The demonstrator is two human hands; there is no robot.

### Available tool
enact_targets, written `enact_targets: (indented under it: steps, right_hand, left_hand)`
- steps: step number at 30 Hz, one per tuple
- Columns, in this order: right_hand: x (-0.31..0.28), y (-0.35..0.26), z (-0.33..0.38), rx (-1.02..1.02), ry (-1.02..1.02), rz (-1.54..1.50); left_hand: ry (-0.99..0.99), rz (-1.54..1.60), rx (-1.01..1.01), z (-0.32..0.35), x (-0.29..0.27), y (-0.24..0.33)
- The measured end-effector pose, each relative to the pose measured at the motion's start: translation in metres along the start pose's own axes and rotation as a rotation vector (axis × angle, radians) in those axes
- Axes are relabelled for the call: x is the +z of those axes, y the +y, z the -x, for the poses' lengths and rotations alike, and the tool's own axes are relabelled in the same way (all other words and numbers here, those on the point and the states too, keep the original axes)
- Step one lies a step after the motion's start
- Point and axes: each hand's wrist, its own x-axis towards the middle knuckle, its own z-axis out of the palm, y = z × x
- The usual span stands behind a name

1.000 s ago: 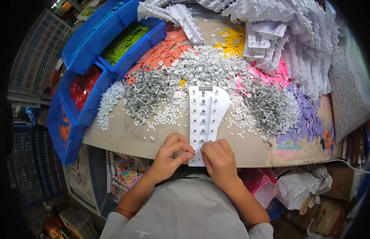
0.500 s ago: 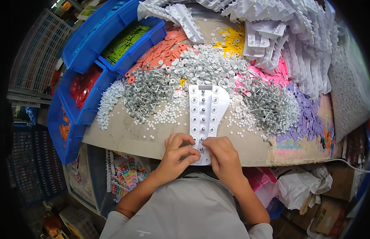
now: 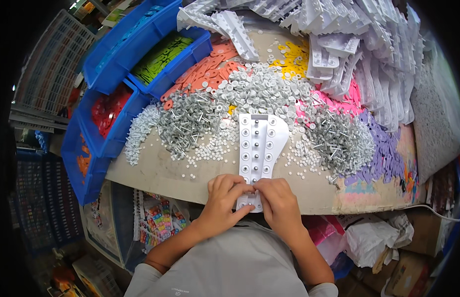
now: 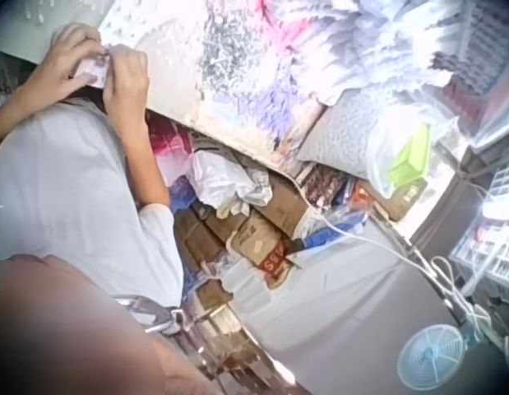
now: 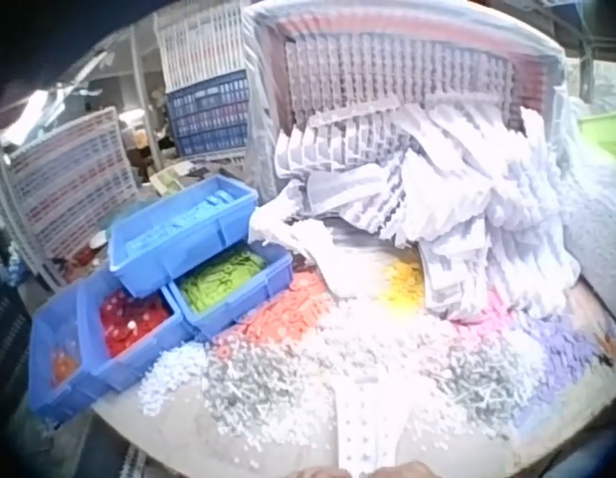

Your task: Manually assembling toy xylophones by inserting colored metal keys and plastic pins into a white base.

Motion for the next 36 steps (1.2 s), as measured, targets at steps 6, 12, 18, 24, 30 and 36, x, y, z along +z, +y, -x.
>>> enact_targets:
  steps: [6, 12, 18, 24, 30, 36]
  right_hand:
    - [0.0, -0.002, -0.001, 0.004, 0.049, 0.004]
    - [-0.006, 0.002, -0.012, -0.042, 0.109, 0.035]
    - [-0.043, 0.051, -0.068, 0.029, 0.288, 0.442]
    - [-0.04, 0.095, -0.089, 0.014, 0.189, 0.725]
    - [-0.038, 0.095, -0.09, 0.041, 0.158, 0.804]
    - [-0.036, 0.07, -0.098, 0.023, 0.226, 0.592]
  left_hand:
    - [0.315, -0.245, 0.075, -0.064, -0.042, -0.047]
    - [0.236, -0.538, 0.16, -0.107, -0.048, -0.085]
    - [0.271, -0.454, 0.147, -0.106, -0.052, -0.085]
    - [0.311, -0.182, 0.061, -0.097, -0.059, -0.069]
    - [0.229, 0.112, 0.006, -0.104, -0.062, -0.062]
    - [0.16, 0.119, 0.104, -0.13, -0.04, -0.072]
